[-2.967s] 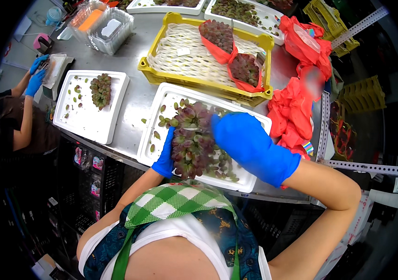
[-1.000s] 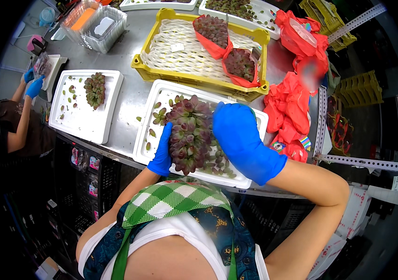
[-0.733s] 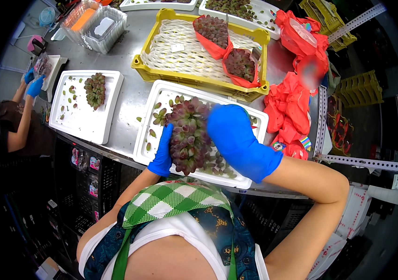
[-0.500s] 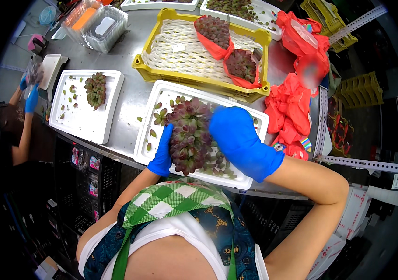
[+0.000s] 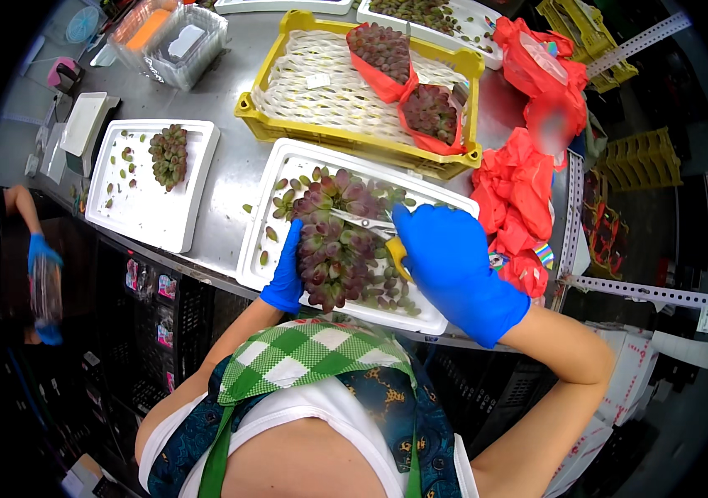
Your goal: The person uses scissors to trim individual grapes and small stems from a large bunch held in their left hand while wearing blue gloves.
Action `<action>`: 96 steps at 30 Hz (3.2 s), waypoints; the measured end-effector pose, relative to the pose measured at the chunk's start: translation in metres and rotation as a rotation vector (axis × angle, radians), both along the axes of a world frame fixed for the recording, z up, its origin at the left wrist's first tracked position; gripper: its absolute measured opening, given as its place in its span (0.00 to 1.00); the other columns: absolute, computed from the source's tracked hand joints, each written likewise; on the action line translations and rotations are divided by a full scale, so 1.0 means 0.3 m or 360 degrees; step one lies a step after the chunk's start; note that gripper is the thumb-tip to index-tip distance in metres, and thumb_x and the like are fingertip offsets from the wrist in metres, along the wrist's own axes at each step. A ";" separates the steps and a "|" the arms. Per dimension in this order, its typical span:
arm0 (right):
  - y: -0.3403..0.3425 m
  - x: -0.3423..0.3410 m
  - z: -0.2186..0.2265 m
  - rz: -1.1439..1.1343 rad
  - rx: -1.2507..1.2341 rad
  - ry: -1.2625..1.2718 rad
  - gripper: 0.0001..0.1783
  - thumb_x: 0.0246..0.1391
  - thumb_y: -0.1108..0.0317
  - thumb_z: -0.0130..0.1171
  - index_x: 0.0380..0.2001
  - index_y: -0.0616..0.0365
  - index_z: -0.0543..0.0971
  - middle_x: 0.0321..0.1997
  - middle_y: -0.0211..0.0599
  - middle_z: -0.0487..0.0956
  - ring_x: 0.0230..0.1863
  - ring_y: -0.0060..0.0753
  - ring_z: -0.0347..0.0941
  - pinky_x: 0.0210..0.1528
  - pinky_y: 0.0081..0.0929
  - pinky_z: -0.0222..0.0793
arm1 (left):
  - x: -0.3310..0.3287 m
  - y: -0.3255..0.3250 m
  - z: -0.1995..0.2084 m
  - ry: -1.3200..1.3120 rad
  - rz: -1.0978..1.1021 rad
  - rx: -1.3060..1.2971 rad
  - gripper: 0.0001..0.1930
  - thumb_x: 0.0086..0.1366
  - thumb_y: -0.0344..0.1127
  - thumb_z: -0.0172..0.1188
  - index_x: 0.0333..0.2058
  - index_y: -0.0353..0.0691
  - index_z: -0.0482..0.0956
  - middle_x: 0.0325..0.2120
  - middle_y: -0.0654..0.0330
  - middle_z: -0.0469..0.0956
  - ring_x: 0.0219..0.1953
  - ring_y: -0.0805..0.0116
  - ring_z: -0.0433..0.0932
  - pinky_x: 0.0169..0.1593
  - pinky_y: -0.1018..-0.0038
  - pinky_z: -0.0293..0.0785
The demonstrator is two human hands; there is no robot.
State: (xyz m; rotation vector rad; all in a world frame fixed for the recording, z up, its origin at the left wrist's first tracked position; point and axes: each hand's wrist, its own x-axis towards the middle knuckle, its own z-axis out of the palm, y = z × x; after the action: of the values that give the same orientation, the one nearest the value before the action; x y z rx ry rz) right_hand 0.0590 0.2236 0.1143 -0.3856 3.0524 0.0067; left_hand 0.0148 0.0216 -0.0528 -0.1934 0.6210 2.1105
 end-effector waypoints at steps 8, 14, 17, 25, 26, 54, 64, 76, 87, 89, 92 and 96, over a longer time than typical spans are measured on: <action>-0.048 0.042 -0.248 -0.0966 -0.1675 -0.0364 0.28 0.46 0.69 0.58 0.52 0.54 0.63 0.39 0.35 0.73 0.40 0.20 0.68 0.44 0.19 0.64 | -0.015 0.004 -0.055 0.0157 0.0228 -0.0165 0.22 0.62 0.43 0.43 0.53 0.42 0.55 0.48 0.58 0.64 0.49 0.67 0.67 0.50 0.71 0.68; -0.142 0.019 -0.478 -0.1295 -0.2813 -0.0313 0.19 0.56 0.61 0.45 0.50 0.57 0.65 0.43 0.29 0.71 0.40 0.19 0.69 0.42 0.16 0.63 | -0.029 0.017 0.083 0.0545 0.0420 -0.0458 0.25 0.60 0.38 0.48 0.54 0.41 0.51 0.46 0.57 0.65 0.47 0.69 0.67 0.49 0.75 0.66; -0.154 -0.001 -0.455 -0.1451 -0.2979 -0.0536 0.19 0.56 0.58 0.45 0.48 0.56 0.66 0.42 0.30 0.71 0.38 0.20 0.70 0.40 0.17 0.65 | -0.055 0.014 0.110 0.0712 0.0395 -0.0832 0.28 0.59 0.34 0.50 0.55 0.39 0.48 0.45 0.56 0.64 0.46 0.71 0.66 0.46 0.78 0.65; -0.159 -0.028 -0.418 -0.0923 -0.3813 -0.0430 0.21 0.55 0.56 0.45 0.49 0.54 0.63 0.42 0.31 0.70 0.42 0.23 0.68 0.42 0.22 0.66 | -0.128 -0.050 0.283 0.0658 0.0176 -0.1113 0.27 0.59 0.45 0.48 0.56 0.48 0.52 0.48 0.54 0.63 0.35 0.72 0.72 0.34 0.77 0.74; -0.158 -0.033 -0.411 -0.0844 -0.4120 -0.0628 0.22 0.56 0.55 0.44 0.51 0.54 0.62 0.45 0.32 0.69 0.44 0.24 0.67 0.44 0.23 0.66 | -0.109 -0.086 0.217 0.0857 0.0335 -0.0763 0.29 0.59 0.51 0.45 0.57 0.48 0.50 0.48 0.56 0.63 0.39 0.68 0.71 0.39 0.74 0.72; -0.190 -0.097 -0.148 -0.0460 -0.1432 0.0372 0.30 0.33 0.70 0.61 0.47 0.46 0.68 0.33 0.36 0.71 0.31 0.37 0.71 0.34 0.29 0.67 | -0.046 -0.063 0.053 0.0187 0.0301 -0.0055 0.28 0.58 0.40 0.50 0.56 0.41 0.53 0.51 0.55 0.62 0.51 0.63 0.66 0.51 0.71 0.66; -0.180 -0.161 -0.185 -0.0643 -0.1409 0.0097 0.22 0.38 0.62 0.63 0.41 0.50 0.71 0.33 0.43 0.76 0.33 0.44 0.74 0.33 0.31 0.69 | -0.009 -0.048 0.041 0.0001 0.0213 -0.0065 0.28 0.59 0.43 0.50 0.55 0.42 0.53 0.49 0.58 0.63 0.48 0.67 0.67 0.50 0.73 0.67; -0.070 -0.084 -0.010 -0.0205 -0.0380 -0.0754 0.20 0.39 0.63 0.57 0.41 0.47 0.74 0.27 0.40 0.73 0.29 0.42 0.72 0.29 0.35 0.66 | -0.009 -0.068 0.007 -0.0014 0.0270 -0.0224 0.20 0.56 0.40 0.56 0.47 0.44 0.65 0.32 0.65 0.74 0.33 0.78 0.75 0.36 0.83 0.72; -0.080 -0.148 0.039 -0.0002 -0.0071 -0.0742 0.16 0.36 0.62 0.58 0.31 0.56 0.74 0.23 0.44 0.73 0.26 0.45 0.71 0.27 0.37 0.65 | -0.030 -0.076 0.040 0.0328 0.0201 -0.0291 0.37 0.47 0.33 0.59 0.56 0.43 0.51 0.47 0.59 0.64 0.48 0.69 0.66 0.50 0.74 0.64; -0.078 -0.154 0.043 0.0092 -0.0038 -0.0669 0.15 0.34 0.62 0.59 0.28 0.57 0.73 0.22 0.44 0.72 0.26 0.44 0.70 0.27 0.37 0.64 | -0.027 -0.072 0.027 0.0331 0.0191 -0.0294 0.37 0.47 0.33 0.59 0.56 0.43 0.52 0.47 0.59 0.64 0.48 0.69 0.66 0.50 0.74 0.64; -0.068 -0.157 0.029 0.0190 -0.0003 -0.0560 0.15 0.33 0.63 0.59 0.28 0.57 0.73 0.22 0.43 0.72 0.26 0.43 0.70 0.28 0.36 0.64 | -0.026 -0.066 0.028 0.0342 0.0187 -0.0293 0.36 0.47 0.33 0.59 0.56 0.43 0.52 0.47 0.59 0.64 0.48 0.69 0.67 0.49 0.74 0.65; -0.082 -0.176 0.038 0.0158 0.0171 -0.0725 0.23 0.35 0.63 0.61 0.39 0.55 0.72 0.26 0.39 0.71 0.29 0.41 0.69 0.31 0.36 0.63 | -0.033 -0.062 0.045 0.0355 0.0143 -0.0318 0.38 0.46 0.28 0.56 0.57 0.41 0.50 0.51 0.56 0.62 0.52 0.64 0.64 0.54 0.69 0.61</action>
State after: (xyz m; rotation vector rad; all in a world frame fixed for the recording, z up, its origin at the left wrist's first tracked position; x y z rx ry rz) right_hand 0.0064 0.1991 0.1255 -0.4576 2.5700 0.0764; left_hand 0.0049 0.0031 -0.0392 -0.0984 0.9738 2.1724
